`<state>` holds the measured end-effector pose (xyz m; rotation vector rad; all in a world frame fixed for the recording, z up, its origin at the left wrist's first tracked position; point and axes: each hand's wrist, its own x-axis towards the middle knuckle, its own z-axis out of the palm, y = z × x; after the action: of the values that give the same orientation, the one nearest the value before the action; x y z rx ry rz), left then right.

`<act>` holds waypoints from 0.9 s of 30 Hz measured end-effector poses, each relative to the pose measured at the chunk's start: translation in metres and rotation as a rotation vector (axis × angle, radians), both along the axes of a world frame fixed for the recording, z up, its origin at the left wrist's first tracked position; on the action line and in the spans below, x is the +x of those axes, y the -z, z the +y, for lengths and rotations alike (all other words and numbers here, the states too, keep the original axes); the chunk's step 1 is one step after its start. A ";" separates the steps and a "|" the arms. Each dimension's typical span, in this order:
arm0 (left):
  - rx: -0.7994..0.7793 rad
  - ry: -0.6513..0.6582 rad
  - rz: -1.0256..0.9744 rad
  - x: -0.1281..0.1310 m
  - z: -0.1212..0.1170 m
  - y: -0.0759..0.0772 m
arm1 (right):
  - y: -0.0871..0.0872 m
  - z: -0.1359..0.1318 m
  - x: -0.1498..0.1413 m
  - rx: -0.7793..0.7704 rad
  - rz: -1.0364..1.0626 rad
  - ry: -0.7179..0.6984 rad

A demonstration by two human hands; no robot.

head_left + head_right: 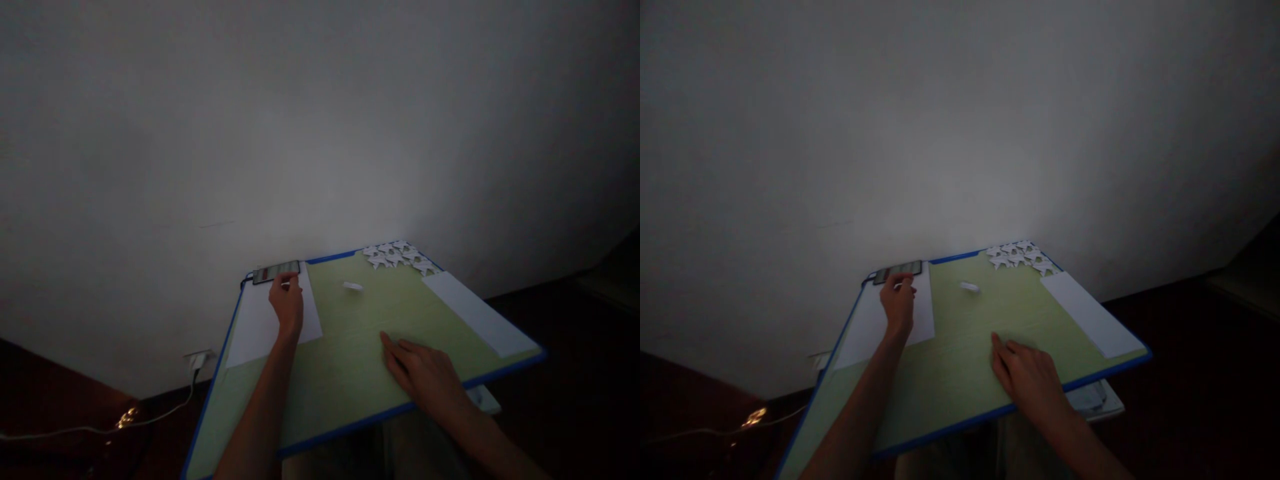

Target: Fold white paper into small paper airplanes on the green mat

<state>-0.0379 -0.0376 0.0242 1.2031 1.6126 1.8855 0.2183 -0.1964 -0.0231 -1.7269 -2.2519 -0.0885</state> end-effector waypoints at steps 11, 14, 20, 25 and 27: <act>0.000 0.009 -0.004 0.001 0.001 0.000 | -0.035 0.024 -0.030 -0.149 0.120 0.147; -0.003 0.010 -0.002 0.000 0.002 0.000 | -0.048 0.054 -0.062 -0.185 0.105 0.124; 0.010 0.021 0.005 0.000 0.000 0.001 | -0.048 0.107 -0.099 -0.178 0.097 0.116; -0.002 0.042 0.010 0.004 -0.003 -0.001 | -0.046 0.116 -0.101 -0.182 0.104 0.148; -0.004 0.045 0.016 0.006 -0.003 -0.002 | -0.045 0.115 -0.101 -0.171 0.093 0.145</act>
<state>-0.0323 -0.0409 0.0261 1.2457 1.5836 1.8486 0.1169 -0.0811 0.0221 -1.9381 -2.1202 0.1548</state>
